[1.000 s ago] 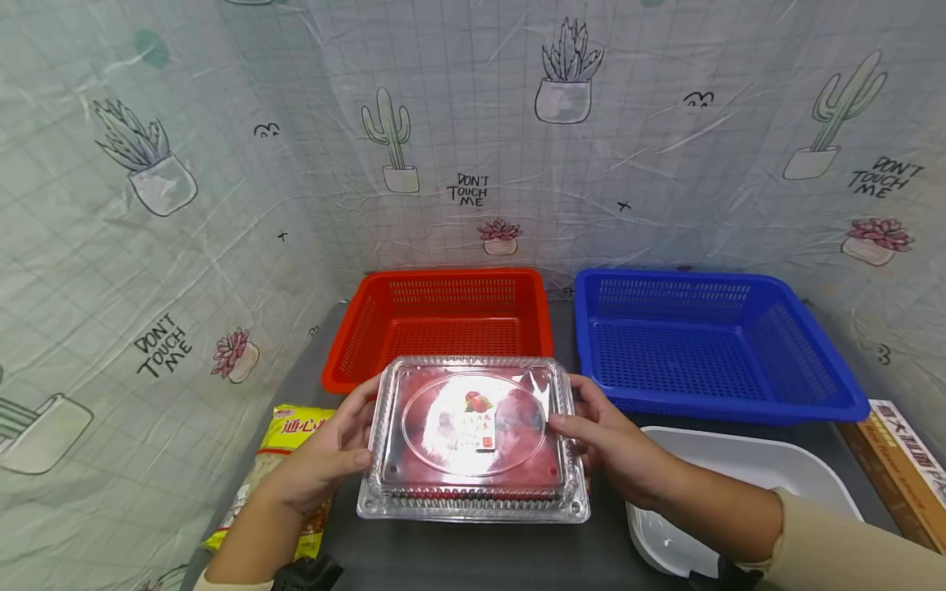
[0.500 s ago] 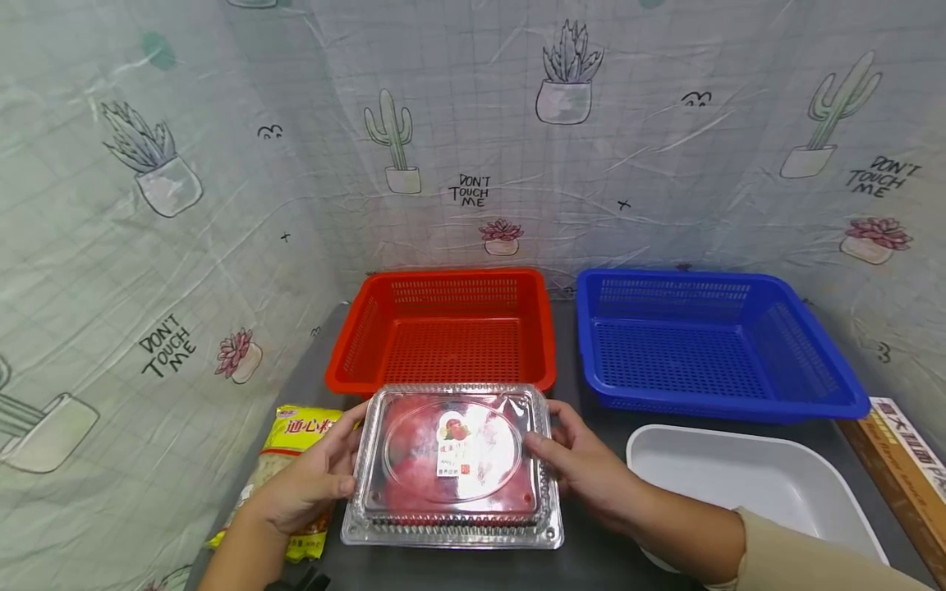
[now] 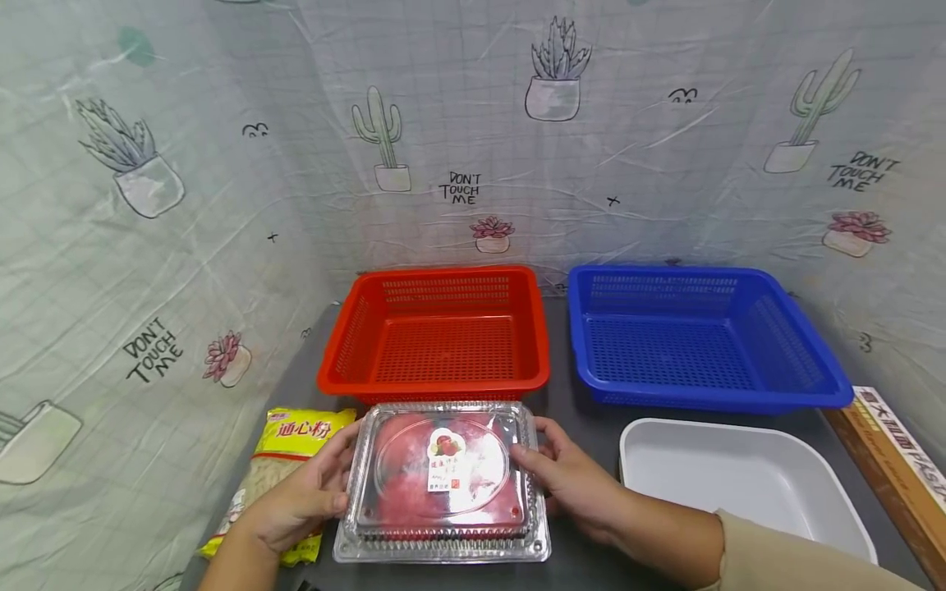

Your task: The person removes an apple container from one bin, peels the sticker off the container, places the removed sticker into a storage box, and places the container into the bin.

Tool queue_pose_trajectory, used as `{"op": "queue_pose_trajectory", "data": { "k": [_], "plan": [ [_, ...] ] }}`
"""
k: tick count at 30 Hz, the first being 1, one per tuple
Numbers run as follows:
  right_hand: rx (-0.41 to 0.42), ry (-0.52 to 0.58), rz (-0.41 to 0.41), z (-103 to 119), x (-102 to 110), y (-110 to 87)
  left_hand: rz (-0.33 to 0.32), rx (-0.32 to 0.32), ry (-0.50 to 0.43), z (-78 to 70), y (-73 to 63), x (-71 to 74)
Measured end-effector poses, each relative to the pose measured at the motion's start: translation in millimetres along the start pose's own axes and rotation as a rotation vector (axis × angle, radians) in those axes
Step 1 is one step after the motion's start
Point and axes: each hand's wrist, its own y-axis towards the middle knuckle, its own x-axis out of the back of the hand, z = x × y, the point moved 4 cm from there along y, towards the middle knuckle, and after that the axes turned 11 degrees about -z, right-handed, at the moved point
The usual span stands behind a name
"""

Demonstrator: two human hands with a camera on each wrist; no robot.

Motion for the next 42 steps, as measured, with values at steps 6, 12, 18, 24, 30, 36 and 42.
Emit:
{"op": "queue_pose_trajectory", "data": {
  "k": [6,12,18,24,30,36,42],
  "plan": [
    [-0.047,-0.006,-0.029,-7.0,-1.3,-0.8,0.01,0.025,0.015,9.0,-2.4,1.4],
    [-0.043,0.007,-0.033,-13.9,-6.7,-5.7,0.013,0.043,0.03,10.3,-5.3,4.8],
    [0.054,-0.115,-0.116,-15.6,-8.2,-6.2,0.044,0.012,0.075,9.4,-7.2,4.3],
    [0.113,-0.229,-0.196,-14.0,-8.2,-9.0,0.073,0.03,0.092,9.6,-8.4,3.4],
    [0.08,-0.202,-0.187,-14.7,-6.7,-10.4,0.063,0.074,0.144,6.5,-7.8,6.0],
    [0.004,-0.088,-0.118,-15.0,-4.4,-10.9,0.053,0.105,0.187,3.5,-6.5,10.2],
    [0.055,-0.147,-0.14,-7.0,0.9,-4.8,0.042,0.064,0.189,-0.3,-6.2,11.7]
  ]
}}
